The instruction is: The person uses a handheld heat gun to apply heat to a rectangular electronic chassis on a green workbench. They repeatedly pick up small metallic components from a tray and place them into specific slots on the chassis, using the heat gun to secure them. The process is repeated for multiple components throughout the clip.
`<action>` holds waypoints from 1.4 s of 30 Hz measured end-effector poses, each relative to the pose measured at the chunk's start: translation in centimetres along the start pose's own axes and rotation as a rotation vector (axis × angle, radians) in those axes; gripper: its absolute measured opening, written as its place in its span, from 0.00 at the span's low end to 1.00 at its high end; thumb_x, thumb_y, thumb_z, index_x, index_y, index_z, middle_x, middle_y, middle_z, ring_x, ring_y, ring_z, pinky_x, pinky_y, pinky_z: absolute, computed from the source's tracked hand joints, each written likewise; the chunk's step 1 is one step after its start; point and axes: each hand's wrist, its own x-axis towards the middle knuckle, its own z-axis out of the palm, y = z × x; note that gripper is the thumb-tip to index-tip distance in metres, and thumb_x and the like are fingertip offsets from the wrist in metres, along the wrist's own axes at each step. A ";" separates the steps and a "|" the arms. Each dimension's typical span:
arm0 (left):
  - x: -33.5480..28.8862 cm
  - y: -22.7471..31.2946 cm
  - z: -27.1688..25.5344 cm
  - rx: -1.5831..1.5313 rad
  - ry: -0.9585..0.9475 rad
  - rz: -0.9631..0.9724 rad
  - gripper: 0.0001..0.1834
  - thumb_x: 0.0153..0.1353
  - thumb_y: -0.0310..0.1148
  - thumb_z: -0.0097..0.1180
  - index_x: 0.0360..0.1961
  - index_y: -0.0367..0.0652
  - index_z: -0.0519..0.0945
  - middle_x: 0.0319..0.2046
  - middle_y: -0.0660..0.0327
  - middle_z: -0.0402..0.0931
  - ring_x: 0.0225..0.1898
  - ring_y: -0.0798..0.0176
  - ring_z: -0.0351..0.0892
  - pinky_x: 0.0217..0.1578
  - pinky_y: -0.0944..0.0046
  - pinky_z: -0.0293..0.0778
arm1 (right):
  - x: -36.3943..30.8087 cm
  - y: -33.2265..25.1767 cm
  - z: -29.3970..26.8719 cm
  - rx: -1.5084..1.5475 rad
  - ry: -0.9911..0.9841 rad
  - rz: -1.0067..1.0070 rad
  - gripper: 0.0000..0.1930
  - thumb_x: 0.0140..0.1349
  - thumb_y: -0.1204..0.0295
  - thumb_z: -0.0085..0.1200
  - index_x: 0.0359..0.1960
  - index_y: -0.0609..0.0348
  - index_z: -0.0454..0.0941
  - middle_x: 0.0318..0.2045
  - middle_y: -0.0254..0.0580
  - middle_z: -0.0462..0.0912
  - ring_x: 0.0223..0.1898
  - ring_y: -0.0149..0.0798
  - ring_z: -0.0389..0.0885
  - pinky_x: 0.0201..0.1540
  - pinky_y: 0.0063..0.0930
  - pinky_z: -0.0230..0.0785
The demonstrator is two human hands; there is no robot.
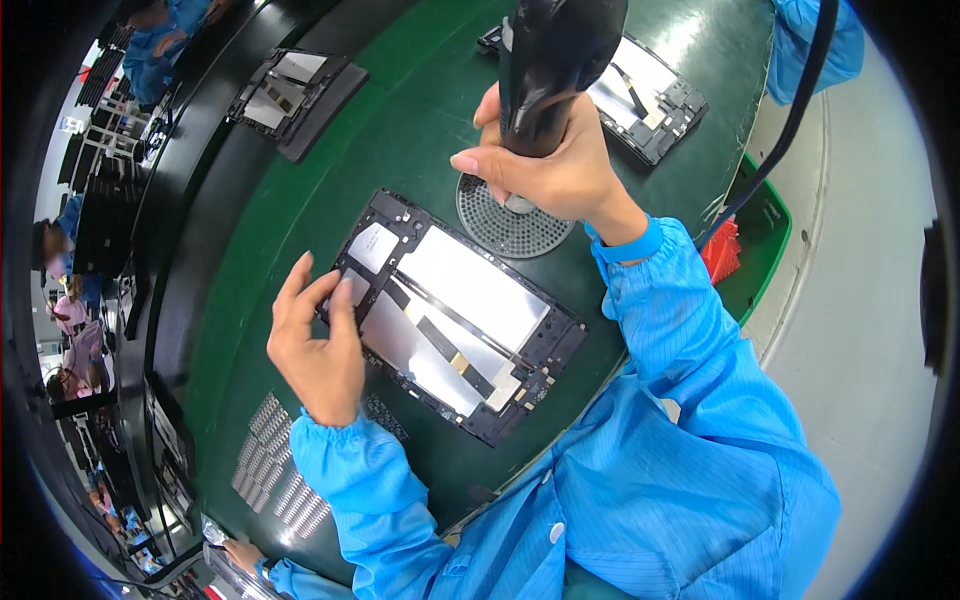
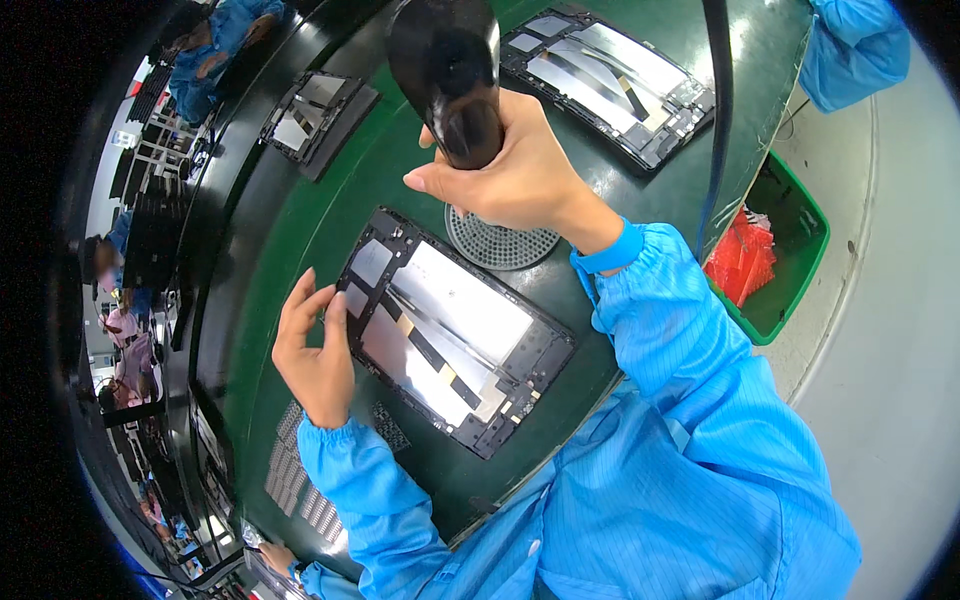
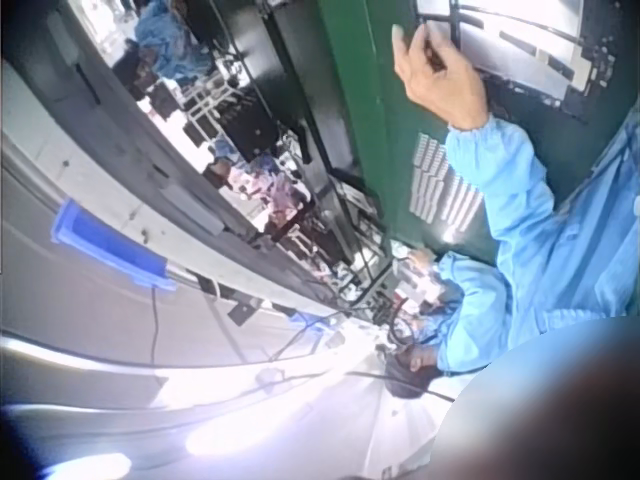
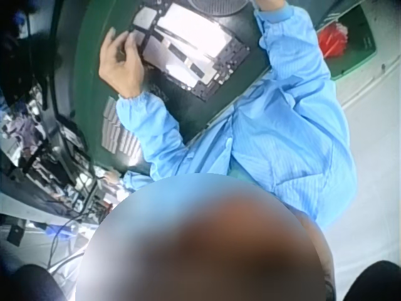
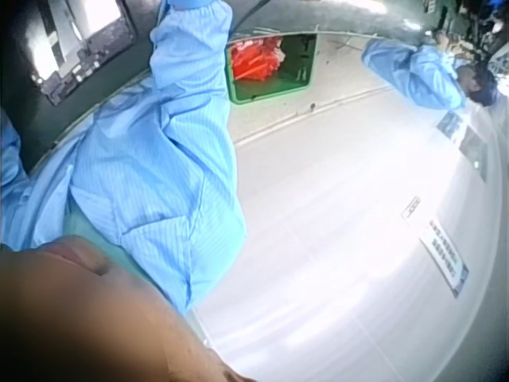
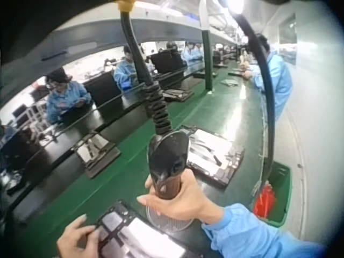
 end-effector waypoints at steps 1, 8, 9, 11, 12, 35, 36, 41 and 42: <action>-0.3 -1.6 -0.3 0.033 0.023 -0.008 0.08 0.53 0.27 0.61 0.34 0.36 0.82 0.47 0.52 0.77 0.46 0.58 0.78 0.44 0.61 0.73 | 0.0 0.1 0.0 0.010 -0.005 -0.002 0.16 0.48 0.83 0.63 0.37 0.64 0.70 0.15 0.33 0.75 0.14 0.24 0.73 0.18 0.16 0.63; -1.2 -8.0 -1.9 -0.036 -0.051 -0.344 0.16 0.58 0.33 0.59 0.44 0.35 0.79 0.38 0.55 0.79 0.30 0.71 0.76 0.27 0.73 0.69 | -0.2 -0.2 0.2 0.005 0.003 0.037 0.15 0.48 0.84 0.62 0.35 0.64 0.70 0.14 0.35 0.75 0.14 0.25 0.73 0.17 0.17 0.63; -0.7 -6.8 -2.7 -0.136 -0.208 -0.538 0.22 0.58 0.33 0.59 0.52 0.35 0.74 0.31 0.58 0.78 0.28 0.75 0.74 0.24 0.76 0.69 | -0.2 -0.1 0.2 0.016 0.002 0.042 0.15 0.48 0.84 0.62 0.36 0.64 0.70 0.14 0.35 0.75 0.14 0.25 0.73 0.17 0.17 0.63; -0.8 -6.9 -2.7 -0.387 -0.280 -0.492 0.25 0.57 0.30 0.59 0.55 0.35 0.71 0.29 0.60 0.77 0.27 0.76 0.73 0.22 0.77 0.69 | -0.2 -0.1 0.1 0.002 -0.003 0.048 0.15 0.48 0.85 0.62 0.36 0.64 0.70 0.14 0.35 0.75 0.14 0.25 0.74 0.17 0.17 0.63; -0.8 -7.0 -2.8 -0.511 -0.312 -0.465 0.26 0.57 0.29 0.60 0.57 0.35 0.70 0.28 0.60 0.77 0.27 0.76 0.73 0.22 0.77 0.69 | -0.2 -0.1 0.1 -0.020 -0.008 0.047 0.15 0.48 0.85 0.62 0.36 0.65 0.70 0.14 0.35 0.75 0.14 0.25 0.73 0.17 0.18 0.63; -1.2 -10.3 -0.3 -0.715 -0.385 -0.131 0.28 0.45 0.27 0.69 0.50 0.33 0.76 0.24 0.63 0.79 0.20 0.79 0.71 0.22 0.78 0.67 | -1.5 -3.3 14.5 0.099 -0.440 -0.109 0.20 0.49 0.88 0.59 0.41 0.65 0.64 0.16 0.40 0.75 0.17 0.27 0.75 0.19 0.18 0.66; -1.4 -10.6 -0.1 -0.697 -0.378 -0.105 0.28 0.44 0.27 0.69 0.49 0.33 0.76 0.24 0.63 0.79 0.21 0.80 0.71 0.22 0.78 0.66 | -1.7 -2.9 14.7 0.081 -0.448 -0.105 0.19 0.49 0.87 0.59 0.41 0.66 0.64 0.16 0.39 0.76 0.17 0.27 0.75 0.19 0.18 0.66; -1.6 -11.1 0.1 -0.764 -0.403 -0.231 0.28 0.43 0.28 0.70 0.48 0.34 0.77 0.20 0.64 0.78 0.18 0.80 0.68 0.21 0.79 0.64 | -1.9 -2.1 15.1 0.049 -0.435 -0.057 0.18 0.50 0.87 0.59 0.40 0.66 0.65 0.16 0.39 0.76 0.16 0.27 0.75 0.19 0.18 0.67; -1.5 -11.2 0.0 -0.761 -0.414 -0.245 0.28 0.43 0.28 0.70 0.48 0.34 0.77 0.19 0.64 0.77 0.18 0.80 0.68 0.21 0.79 0.63 | -1.8 -2.0 15.2 0.060 -0.432 -0.048 0.18 0.50 0.87 0.59 0.40 0.66 0.65 0.16 0.39 0.76 0.16 0.27 0.75 0.19 0.18 0.67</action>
